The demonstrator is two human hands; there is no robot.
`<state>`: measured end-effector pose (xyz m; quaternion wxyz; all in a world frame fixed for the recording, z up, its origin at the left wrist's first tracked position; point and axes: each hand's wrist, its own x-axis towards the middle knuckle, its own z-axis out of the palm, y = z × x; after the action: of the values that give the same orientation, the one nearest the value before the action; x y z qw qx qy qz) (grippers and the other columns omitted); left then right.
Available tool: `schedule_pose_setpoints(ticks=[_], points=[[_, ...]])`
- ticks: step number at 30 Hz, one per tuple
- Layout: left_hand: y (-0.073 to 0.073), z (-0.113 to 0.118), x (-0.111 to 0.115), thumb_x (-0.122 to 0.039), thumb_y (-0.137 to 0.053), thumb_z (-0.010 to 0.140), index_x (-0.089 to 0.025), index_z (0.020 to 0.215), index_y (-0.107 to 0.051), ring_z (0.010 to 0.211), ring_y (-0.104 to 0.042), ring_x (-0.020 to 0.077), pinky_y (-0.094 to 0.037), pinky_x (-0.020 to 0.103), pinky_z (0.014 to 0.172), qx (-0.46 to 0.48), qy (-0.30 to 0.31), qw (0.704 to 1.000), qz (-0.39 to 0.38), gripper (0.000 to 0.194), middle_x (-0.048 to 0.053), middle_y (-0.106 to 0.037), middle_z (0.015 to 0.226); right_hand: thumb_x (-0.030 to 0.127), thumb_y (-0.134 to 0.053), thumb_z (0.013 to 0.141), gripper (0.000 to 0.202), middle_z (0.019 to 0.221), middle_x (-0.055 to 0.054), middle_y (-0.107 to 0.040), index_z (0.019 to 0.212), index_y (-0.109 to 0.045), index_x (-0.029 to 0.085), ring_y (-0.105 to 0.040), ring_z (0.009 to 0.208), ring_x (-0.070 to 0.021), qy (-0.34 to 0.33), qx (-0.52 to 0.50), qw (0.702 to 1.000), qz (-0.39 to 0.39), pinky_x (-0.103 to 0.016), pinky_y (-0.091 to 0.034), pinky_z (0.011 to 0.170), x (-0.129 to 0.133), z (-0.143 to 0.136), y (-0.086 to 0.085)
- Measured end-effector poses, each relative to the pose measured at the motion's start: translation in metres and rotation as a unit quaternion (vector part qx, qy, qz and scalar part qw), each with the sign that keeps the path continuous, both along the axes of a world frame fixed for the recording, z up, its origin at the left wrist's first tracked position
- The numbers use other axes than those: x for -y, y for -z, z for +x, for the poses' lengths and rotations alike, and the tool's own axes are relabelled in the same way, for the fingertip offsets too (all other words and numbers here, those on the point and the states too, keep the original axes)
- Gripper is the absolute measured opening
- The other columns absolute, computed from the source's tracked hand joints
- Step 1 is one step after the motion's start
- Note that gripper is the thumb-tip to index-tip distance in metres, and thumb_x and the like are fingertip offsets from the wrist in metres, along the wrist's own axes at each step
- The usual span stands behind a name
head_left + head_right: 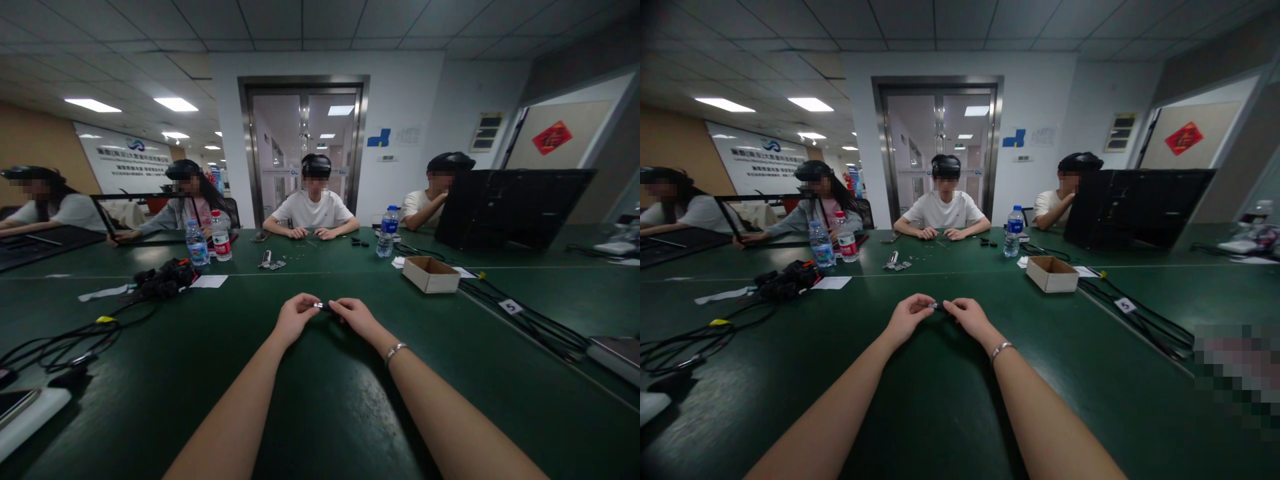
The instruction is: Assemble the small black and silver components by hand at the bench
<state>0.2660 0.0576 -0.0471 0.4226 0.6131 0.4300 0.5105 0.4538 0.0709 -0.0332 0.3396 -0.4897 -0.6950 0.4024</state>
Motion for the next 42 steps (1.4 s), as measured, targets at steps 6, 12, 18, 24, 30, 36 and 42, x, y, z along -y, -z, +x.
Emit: schedule_pose_setpoints(ticks=[6,12,18,24,30,36,42], points=[[0.0049,0.0007,-0.0044,-0.021,-0.067,0.074,-0.016,0.089,-0.066,0.087,-0.065,0.0181,-0.048,0.034,0.088,-0.006,-0.006,1.000,0.007,0.016,0.006,-0.070,0.090,0.057,-0.056,0.076,0.044,0.062,0.001,-0.053,0.072,-0.062,0.013,-0.046,0.056,-0.0100,-0.008,-0.008,1.000,0.014,-0.024,-0.036,0.056,-0.0033,0.0008,0.0050],[0.0019,0.0000,-0.0015,-0.022,-0.069,0.072,-0.016,0.088,-0.066,0.085,-0.065,0.0177,-0.050,0.033,0.085,-0.011,-0.011,1.000,0.006,0.017,0.006,-0.070,0.089,0.057,-0.055,0.076,0.046,0.062,0.001,-0.052,0.075,-0.064,0.013,-0.046,0.056,-0.0102,-0.004,-0.004,1.000,0.010,-0.024,-0.035,0.055,-0.0029,0.0016,0.0042],[0.0030,-0.0015,-0.0012,-0.020,-0.071,0.070,-0.016,0.087,-0.065,0.086,-0.066,0.0183,-0.050,0.035,0.085,0.017,0.012,1.000,-0.017,0.018,0.006,-0.070,0.089,0.057,-0.052,0.079,0.046,0.059,0.001,-0.053,0.073,-0.063,0.013,-0.044,0.054,-0.0101,0.006,0.009,1.000,0.008,-0.024,-0.033,0.054,-0.0009,0.0008,0.0016],[0.0022,-0.0030,-0.0007,-0.024,-0.072,0.071,-0.016,0.092,-0.066,0.097,-0.065,0.0192,-0.047,0.037,0.096,0.039,0.021,0.999,-0.005,0.024,0.008,-0.070,0.099,0.060,-0.053,0.077,0.049,0.061,0.000,-0.055,0.073,-0.064,0.013,-0.045,0.054,-0.0102,0.000,0.001,1.000,0.011,-0.024,-0.033,0.054,-0.0029,0.0013,0.0033],[0.0034,-0.0030,-0.0038,-0.025,-0.076,0.067,-0.017,0.101,-0.063,0.102,-0.063,0.0205,-0.048,0.036,0.092,0.057,-0.002,0.998,-0.021,0.038,0.011,-0.064,0.114,0.058,-0.053,0.078,0.047,0.059,0.001,-0.053,0.071,-0.063,0.013,-0.044,0.053,-0.0097,0.003,-0.002,1.000,0.004,-0.024,-0.033,0.054,-0.0019,0.0009,0.0014],[0.0088,-0.0007,-0.0078,-0.050,-0.062,0.075,-0.014,0.091,-0.064,0.073,-0.062,0.0155,-0.048,0.028,0.067,0.002,-0.025,0.997,-0.072,0.039,0.007,-0.068,0.084,0.056,-0.055,0.077,0.045,0.061,0.000,-0.055,0.071,-0.064,0.013,-0.047,0.055,-0.0102,0.003,-0.012,1.000,0.003,-0.024,-0.036,0.055,-0.0042,0.0012,0.0045],[0.0087,-0.0028,-0.0064,-0.039,-0.068,0.073,-0.017,0.093,-0.066,0.079,-0.061,0.0159,-0.047,0.028,0.072,-0.022,0.004,0.999,-0.026,0.029,0.005,-0.066,0.086,0.055,-0.055,0.078,0.043,0.062,0.000,-0.056,0.072,-0.064,0.013,-0.048,0.056,-0.0107,0.003,-0.011,1.000,0.006,-0.023,-0.037,0.056,-0.0052,0.0025,0.0061]])
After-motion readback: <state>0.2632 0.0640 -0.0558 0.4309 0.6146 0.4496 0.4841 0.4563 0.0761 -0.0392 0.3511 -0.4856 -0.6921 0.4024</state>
